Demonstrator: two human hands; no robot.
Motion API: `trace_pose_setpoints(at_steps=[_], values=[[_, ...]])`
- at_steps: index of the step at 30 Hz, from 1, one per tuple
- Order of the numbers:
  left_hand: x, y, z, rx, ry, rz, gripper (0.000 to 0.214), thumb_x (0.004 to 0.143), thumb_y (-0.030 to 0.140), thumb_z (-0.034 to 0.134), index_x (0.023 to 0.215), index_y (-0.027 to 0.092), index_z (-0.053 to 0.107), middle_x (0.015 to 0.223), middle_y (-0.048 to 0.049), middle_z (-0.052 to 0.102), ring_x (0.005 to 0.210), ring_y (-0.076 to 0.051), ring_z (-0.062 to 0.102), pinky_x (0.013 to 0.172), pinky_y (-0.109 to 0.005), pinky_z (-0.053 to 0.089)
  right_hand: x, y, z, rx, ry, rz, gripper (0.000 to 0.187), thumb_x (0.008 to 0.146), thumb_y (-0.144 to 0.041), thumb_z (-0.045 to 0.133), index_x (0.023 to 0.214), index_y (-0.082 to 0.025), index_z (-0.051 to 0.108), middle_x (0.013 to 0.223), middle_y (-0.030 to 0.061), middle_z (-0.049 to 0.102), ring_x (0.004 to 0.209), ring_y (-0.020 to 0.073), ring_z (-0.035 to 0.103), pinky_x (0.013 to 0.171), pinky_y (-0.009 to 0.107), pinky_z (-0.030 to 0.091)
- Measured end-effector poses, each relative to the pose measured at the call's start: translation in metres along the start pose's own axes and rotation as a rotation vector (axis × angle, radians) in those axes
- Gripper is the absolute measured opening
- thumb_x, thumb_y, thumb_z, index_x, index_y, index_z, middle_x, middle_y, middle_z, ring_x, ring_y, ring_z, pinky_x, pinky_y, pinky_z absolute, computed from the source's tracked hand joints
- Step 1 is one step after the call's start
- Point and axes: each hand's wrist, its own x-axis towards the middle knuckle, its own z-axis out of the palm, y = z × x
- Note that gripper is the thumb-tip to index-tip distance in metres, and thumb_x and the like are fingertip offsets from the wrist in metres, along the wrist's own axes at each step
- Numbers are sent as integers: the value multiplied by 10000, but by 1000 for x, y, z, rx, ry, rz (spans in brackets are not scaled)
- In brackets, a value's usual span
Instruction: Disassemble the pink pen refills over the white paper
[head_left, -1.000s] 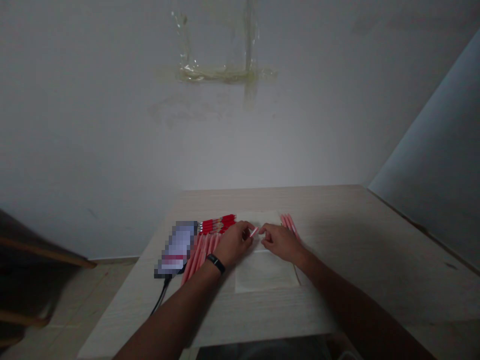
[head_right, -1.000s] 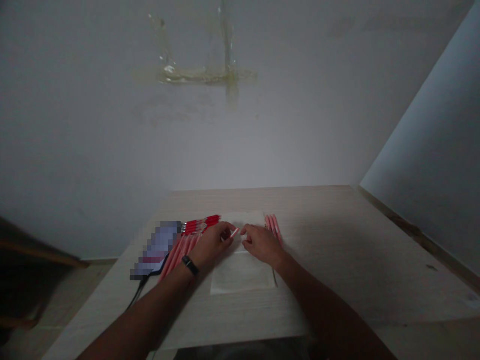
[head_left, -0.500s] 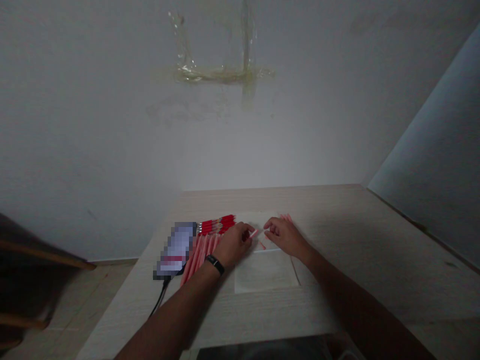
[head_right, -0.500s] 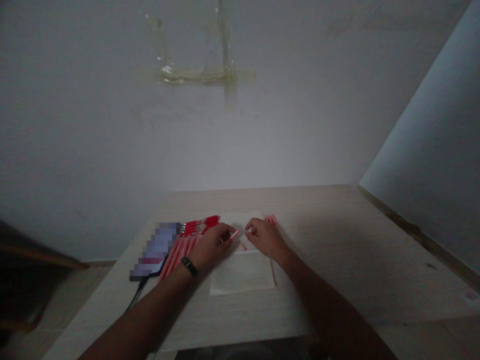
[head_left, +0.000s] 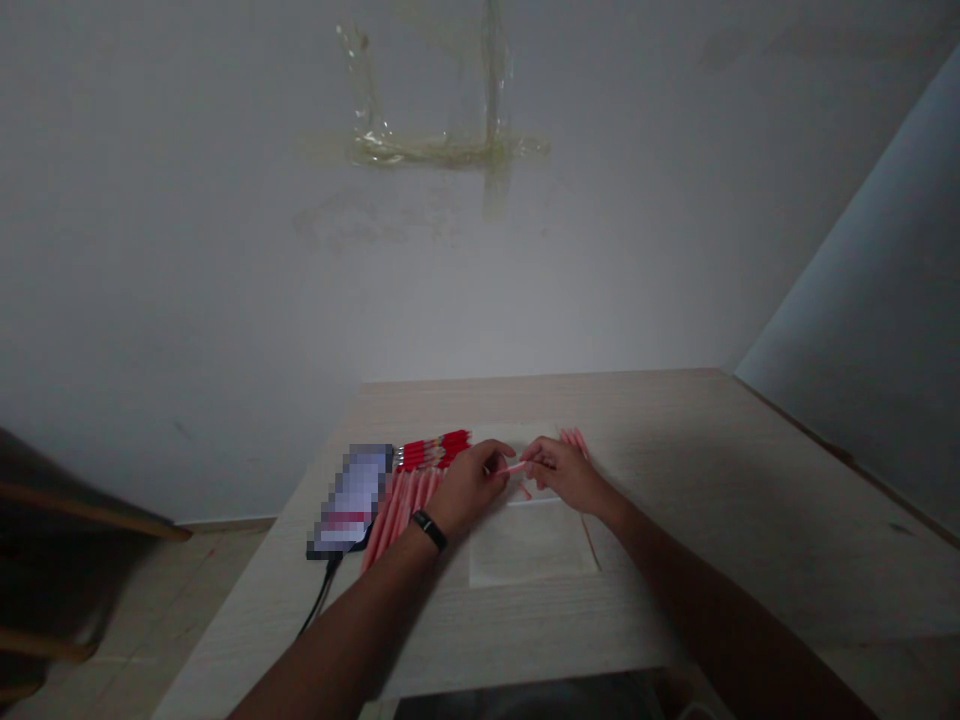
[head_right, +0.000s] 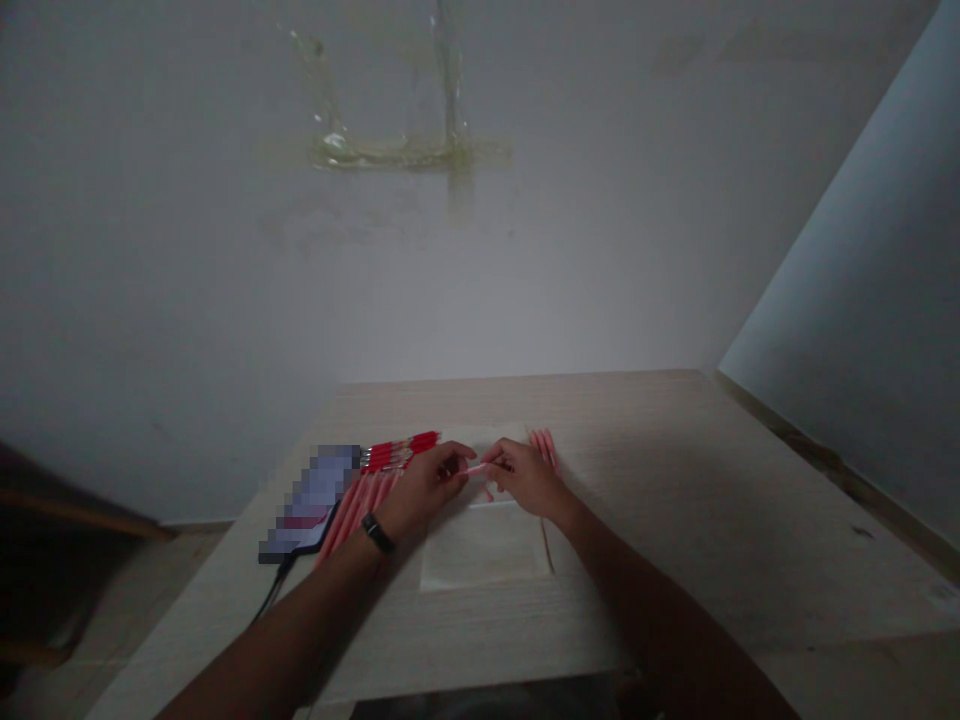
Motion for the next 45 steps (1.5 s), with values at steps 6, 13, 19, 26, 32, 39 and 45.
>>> trace_pose_setpoints(at_steps=[6, 13, 19, 26, 32, 39, 45], values=[[1, 7, -5, -162, 83, 2, 256, 830, 205, 639, 1085, 178, 641, 877, -28, 692, 784, -155, 650, 730, -269, 508, 5, 5, 3, 292, -110, 35, 359, 828, -527, 692, 919, -198, 582, 743, 7, 681, 569, 128, 609, 517, 241, 434], [0, 13, -5, -207, 131, -9, 293, 836, 220, 658, 1122, 178, 612, 875, -17, 699, 763, -138, 655, 707, -251, 509, 3, -1, 2, 410, -160, 75, 414, 787, -545, 732, 926, -189, 571, 735, 3, 693, 567, 123, 620, 542, 249, 461], [0, 13, -5, -225, 130, -3, 363, 839, 229, 667, 1191, 185, 585, 915, -30, 713, 791, -146, 670, 699, -252, 511, 0, -4, 2, 421, -190, 101, 396, 789, -521, 742, 921, -179, 594, 743, 17, 694, 599, 128, 628, 554, 245, 461], [-1, 12, -4, -184, 111, 36, 331, 882, 242, 625, 1206, 190, 589, 914, -37, 694, 804, -148, 650, 723, -258, 508, -2, -7, 2, 433, -248, 96, 351, 793, -476, 753, 916, -181, 609, 776, 22, 696, 607, 120, 620, 562, 239, 463], [-1, 11, -4, -168, 107, 41, 293, 883, 238, 614, 1169, 178, 611, 914, -39, 686, 793, -149, 643, 701, -253, 501, -1, -1, 2, 453, -247, 79, 344, 775, -420, 782, 948, -180, 608, 776, 19, 699, 602, 121, 624, 562, 241, 475], [-1, 14, -5, -185, 132, 35, 248, 865, 223, 619, 1108, 170, 629, 884, -29, 675, 785, -144, 645, 708, -245, 500, 3, 9, 2, 446, -216, 65, 336, 778, -413, 776, 932, -179, 591, 723, 21, 710, 583, 135, 642, 563, 258, 499], [-1, 12, -5, -144, 98, 33, 279, 827, 164, 617, 1106, 165, 631, 879, -28, 659, 786, -147, 623, 726, -257, 496, 3, 7, 1, 268, -85, 53, 287, 808, -438, 724, 874, -193, 590, 649, 1, 677, 545, 149, 633, 557, 279, 500]])
